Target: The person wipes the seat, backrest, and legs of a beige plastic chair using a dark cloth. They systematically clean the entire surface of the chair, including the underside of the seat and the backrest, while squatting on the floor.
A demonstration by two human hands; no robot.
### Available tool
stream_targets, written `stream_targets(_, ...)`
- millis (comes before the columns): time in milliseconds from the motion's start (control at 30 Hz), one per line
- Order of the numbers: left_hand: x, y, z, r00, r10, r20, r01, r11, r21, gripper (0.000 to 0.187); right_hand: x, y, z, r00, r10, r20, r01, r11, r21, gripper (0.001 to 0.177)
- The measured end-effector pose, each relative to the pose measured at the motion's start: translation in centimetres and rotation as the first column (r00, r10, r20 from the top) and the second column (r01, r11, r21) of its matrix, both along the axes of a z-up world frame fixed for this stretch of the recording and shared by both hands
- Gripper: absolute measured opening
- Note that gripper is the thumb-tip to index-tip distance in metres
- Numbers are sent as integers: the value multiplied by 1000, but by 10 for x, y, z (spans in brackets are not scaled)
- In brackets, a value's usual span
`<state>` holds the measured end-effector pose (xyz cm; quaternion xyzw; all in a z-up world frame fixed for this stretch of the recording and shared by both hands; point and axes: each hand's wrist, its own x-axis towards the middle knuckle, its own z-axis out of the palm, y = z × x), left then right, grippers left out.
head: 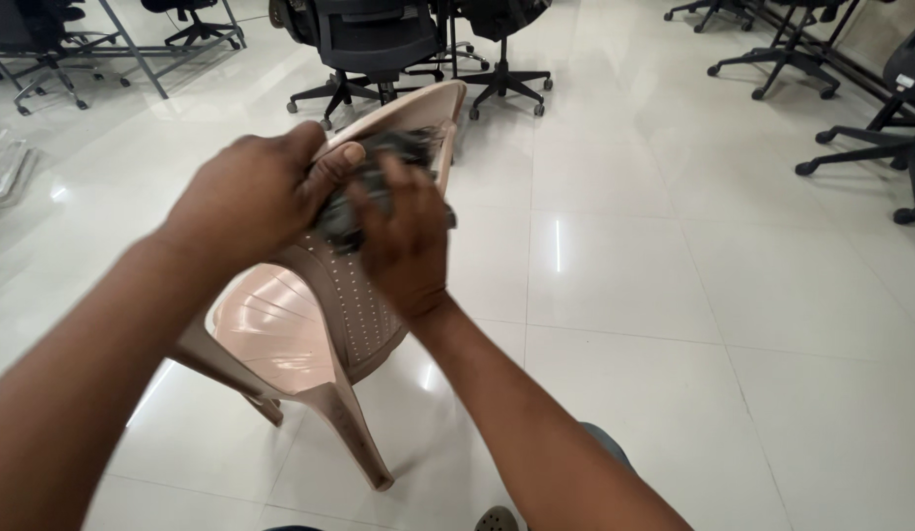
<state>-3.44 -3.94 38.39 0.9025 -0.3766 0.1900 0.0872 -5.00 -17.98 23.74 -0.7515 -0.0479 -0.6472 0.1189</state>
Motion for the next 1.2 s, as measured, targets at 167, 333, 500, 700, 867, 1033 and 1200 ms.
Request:
stream_targets(167,-10,1,0,997,-5,-80,0,997,-72,48,38,-48,5,984,149,-102,-78,860,504,59)
stream_targets(333,-5,-2,3,994,30,-108,-32,999,-17,48,43,-40,11,975,199,-101,-113,832,543,58)
stream_targets(500,24,-23,4,966,-156,205,112,971,210,50,-8,21,0,983,182,3,-181,972,148,55)
stream_targets(700,24,-53,12,985,-91,-149,86,995,-41,52,-4,0,-4,996,72,-44,-75,995,-59,44)
stream_targets(867,13,-35,19,994,-62,-86,68,995,79,50,27,-41,-3,995,94,-17,-88,969,232,52)
stream_targets(1033,5,8,20,995,-34,-90,48,987,155,44,-1,-49,1,994,106,13,-107,974,198,52)
stream_targets(1200,-2,44,27,960,204,-193,-186,977,107,55,-24,-15,5,1000,-28,11,26,990,138,45)
